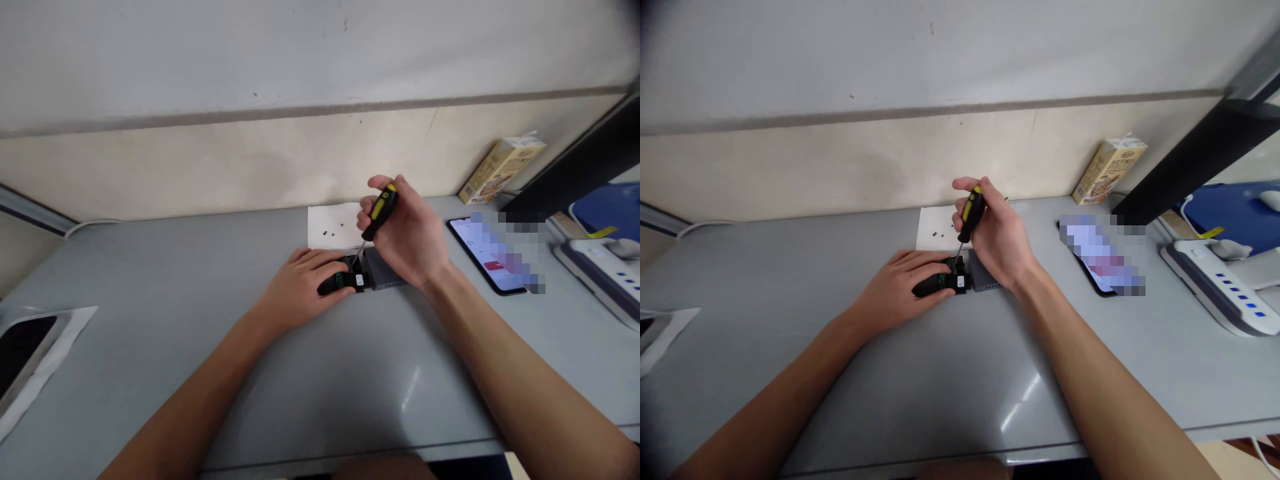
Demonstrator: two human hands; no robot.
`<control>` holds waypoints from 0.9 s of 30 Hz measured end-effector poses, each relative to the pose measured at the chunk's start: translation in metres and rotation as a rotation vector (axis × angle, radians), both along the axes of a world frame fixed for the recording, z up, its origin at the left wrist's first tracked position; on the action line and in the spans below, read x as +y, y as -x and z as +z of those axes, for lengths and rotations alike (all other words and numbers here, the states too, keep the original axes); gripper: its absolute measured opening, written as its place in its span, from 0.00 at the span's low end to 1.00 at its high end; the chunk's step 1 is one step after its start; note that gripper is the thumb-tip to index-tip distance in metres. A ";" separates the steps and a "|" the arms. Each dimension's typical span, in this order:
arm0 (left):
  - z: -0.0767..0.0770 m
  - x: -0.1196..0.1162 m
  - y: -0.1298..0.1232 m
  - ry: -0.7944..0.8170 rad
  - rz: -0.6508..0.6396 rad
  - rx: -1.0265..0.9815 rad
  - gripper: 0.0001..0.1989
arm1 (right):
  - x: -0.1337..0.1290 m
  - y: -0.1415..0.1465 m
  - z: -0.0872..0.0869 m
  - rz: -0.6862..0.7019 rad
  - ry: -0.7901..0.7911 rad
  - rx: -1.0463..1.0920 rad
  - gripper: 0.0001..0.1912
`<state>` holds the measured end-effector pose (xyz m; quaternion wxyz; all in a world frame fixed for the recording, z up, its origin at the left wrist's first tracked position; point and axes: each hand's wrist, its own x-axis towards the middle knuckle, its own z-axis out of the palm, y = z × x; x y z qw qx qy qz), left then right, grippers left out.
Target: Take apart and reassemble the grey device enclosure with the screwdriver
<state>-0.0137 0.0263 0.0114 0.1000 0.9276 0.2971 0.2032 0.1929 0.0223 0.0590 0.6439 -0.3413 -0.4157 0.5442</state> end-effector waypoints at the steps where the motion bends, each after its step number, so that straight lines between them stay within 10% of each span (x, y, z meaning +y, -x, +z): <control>1: 0.001 0.000 0.000 0.005 0.000 0.005 0.12 | 0.000 -0.001 0.000 -0.002 0.001 0.001 0.26; 19: 0.004 0.000 0.001 0.004 -0.018 0.056 0.14 | 0.002 -0.006 -0.010 -0.285 -0.071 -0.418 0.26; 27: 0.002 -0.001 0.006 0.022 -0.046 0.056 0.15 | 0.020 -0.042 -0.022 -0.719 -0.132 -0.405 0.26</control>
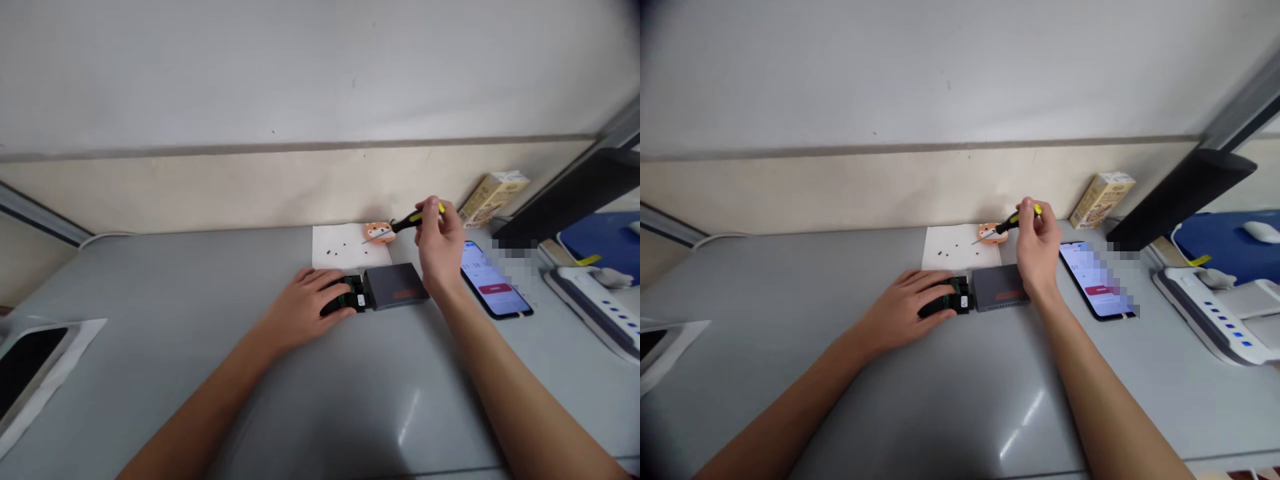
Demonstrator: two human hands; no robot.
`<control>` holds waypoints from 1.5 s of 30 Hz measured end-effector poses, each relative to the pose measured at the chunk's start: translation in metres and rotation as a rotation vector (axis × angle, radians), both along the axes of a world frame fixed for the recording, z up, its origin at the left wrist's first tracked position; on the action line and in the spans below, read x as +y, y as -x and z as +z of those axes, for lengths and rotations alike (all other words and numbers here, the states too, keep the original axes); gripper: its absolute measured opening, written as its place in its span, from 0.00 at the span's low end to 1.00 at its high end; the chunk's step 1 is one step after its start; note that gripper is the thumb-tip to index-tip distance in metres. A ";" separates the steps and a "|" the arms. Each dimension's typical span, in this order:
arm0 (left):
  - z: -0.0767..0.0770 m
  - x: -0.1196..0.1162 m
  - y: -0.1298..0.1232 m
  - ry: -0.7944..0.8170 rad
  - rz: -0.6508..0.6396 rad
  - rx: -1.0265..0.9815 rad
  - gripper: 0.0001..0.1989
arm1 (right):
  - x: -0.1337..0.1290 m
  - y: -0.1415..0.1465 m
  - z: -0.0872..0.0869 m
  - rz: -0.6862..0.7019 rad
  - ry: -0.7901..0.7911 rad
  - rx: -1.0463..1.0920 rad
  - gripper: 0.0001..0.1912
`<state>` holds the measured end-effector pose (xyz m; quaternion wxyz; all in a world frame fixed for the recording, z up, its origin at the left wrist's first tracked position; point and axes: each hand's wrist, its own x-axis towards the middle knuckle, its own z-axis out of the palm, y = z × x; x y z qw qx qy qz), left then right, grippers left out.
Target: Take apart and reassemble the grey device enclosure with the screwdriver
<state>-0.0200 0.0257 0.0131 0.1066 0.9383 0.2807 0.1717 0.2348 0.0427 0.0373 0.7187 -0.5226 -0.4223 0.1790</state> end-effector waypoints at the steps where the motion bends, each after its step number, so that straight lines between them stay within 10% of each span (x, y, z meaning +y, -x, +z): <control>1: 0.000 -0.001 0.000 0.000 0.004 -0.015 0.15 | 0.001 -0.004 -0.001 -0.038 -0.003 -0.011 0.26; 7: 0.003 -0.003 0.001 0.019 0.076 -0.152 0.13 | 0.002 -0.009 -0.006 -0.150 0.049 -0.054 0.25; 22: -0.008 0.008 0.001 0.095 0.355 -0.421 0.09 | -0.006 0.017 -0.004 0.149 0.111 0.148 0.23; 45: -0.001 0.012 0.006 -0.049 0.338 -0.304 0.07 | -0.015 0.041 0.001 0.352 0.110 0.135 0.20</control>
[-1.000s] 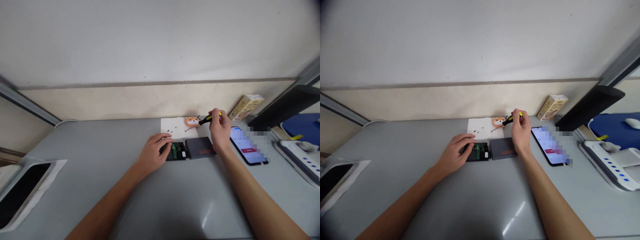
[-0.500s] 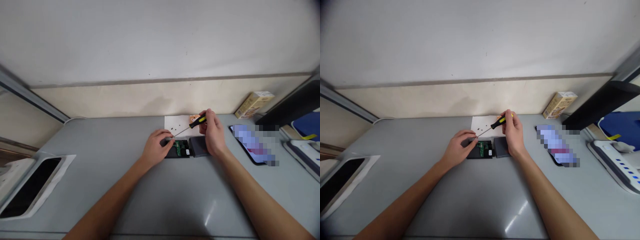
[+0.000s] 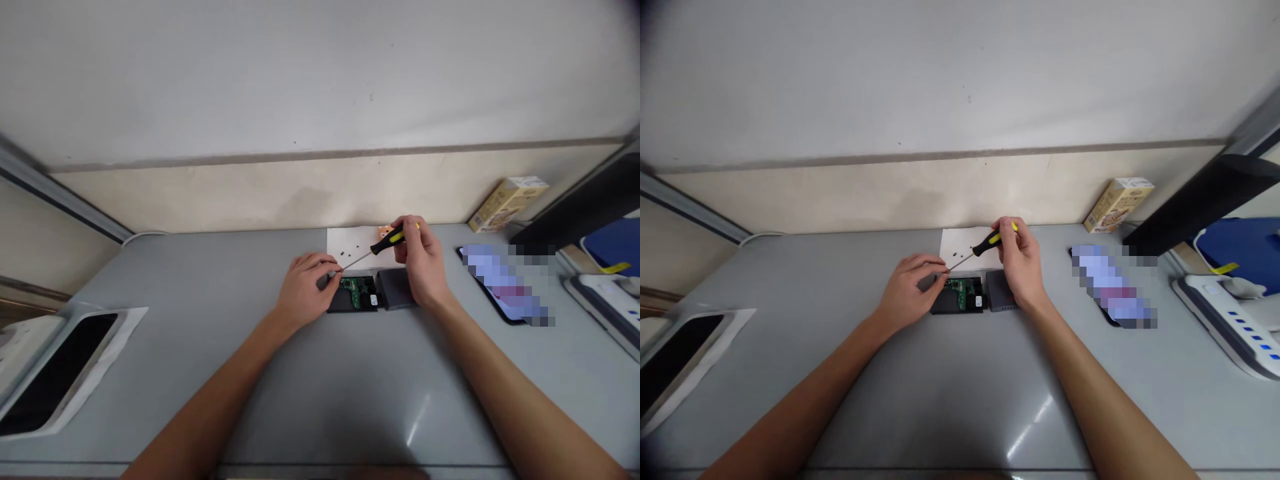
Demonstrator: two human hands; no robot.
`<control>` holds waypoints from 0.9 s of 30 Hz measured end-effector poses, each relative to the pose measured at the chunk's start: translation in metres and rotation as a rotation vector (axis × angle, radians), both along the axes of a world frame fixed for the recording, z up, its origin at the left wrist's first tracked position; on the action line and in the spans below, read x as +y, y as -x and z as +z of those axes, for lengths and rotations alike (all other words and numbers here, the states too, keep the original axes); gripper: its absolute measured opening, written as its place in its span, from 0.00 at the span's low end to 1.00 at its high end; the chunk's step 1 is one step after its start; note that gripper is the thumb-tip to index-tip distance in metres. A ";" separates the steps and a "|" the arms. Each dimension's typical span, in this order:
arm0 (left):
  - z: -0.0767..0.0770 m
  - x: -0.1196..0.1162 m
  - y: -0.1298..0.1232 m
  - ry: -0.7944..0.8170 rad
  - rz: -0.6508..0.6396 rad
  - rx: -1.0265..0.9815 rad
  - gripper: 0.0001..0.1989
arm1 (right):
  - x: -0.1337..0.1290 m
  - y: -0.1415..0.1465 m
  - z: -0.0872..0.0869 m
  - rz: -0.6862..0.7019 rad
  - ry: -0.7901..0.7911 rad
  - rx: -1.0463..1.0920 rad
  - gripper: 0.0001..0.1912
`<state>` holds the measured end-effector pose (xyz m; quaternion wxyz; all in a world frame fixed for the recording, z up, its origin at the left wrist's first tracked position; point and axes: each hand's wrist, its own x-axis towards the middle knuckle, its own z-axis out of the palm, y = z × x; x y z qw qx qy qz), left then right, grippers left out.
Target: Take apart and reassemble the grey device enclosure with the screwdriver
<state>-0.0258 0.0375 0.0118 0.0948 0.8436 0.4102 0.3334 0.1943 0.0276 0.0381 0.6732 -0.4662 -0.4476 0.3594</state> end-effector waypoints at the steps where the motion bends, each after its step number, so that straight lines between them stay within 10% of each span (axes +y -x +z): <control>1: 0.003 -0.001 0.001 0.014 0.006 0.017 0.07 | 0.000 0.000 0.000 0.003 -0.003 -0.008 0.20; 27: 0.006 0.002 0.005 0.233 -0.013 0.149 0.11 | -0.003 0.005 -0.005 0.007 -0.012 -0.270 0.21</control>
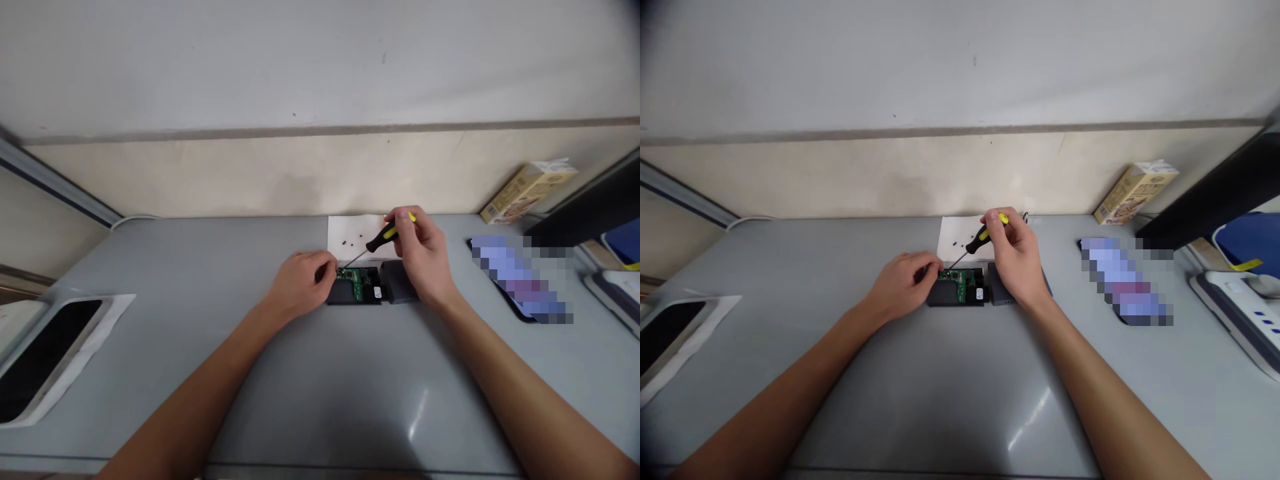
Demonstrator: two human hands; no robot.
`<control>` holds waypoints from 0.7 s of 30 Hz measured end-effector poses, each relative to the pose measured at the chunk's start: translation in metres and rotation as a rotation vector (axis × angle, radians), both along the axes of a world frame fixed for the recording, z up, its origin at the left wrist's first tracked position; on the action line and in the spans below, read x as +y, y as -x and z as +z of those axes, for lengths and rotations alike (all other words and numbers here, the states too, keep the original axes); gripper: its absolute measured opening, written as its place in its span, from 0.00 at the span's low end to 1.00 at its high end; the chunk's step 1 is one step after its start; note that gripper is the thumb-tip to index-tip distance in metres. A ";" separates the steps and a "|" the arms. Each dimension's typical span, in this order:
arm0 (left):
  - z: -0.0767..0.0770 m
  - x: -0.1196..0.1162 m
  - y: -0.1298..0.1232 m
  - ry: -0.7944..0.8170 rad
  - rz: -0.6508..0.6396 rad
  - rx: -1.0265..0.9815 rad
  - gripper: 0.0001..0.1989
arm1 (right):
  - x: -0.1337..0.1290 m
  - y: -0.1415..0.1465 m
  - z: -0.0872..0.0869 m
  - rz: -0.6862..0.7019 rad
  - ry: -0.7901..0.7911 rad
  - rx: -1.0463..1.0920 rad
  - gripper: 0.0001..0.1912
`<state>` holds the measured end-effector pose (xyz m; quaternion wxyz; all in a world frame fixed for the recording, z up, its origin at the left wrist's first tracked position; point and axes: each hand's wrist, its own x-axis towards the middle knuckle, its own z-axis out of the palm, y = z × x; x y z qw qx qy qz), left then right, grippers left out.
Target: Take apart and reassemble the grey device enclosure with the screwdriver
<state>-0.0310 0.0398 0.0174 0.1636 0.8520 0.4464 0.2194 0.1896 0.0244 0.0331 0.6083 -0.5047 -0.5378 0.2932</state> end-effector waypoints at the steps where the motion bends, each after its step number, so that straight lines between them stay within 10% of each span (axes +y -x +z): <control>1: 0.000 0.000 0.000 0.003 -0.008 -0.009 0.11 | 0.000 0.000 0.000 -0.002 -0.001 -0.006 0.21; 21: -0.003 -0.002 -0.004 -0.052 -0.007 0.033 0.09 | 0.023 0.050 0.026 0.112 -0.141 -0.031 0.17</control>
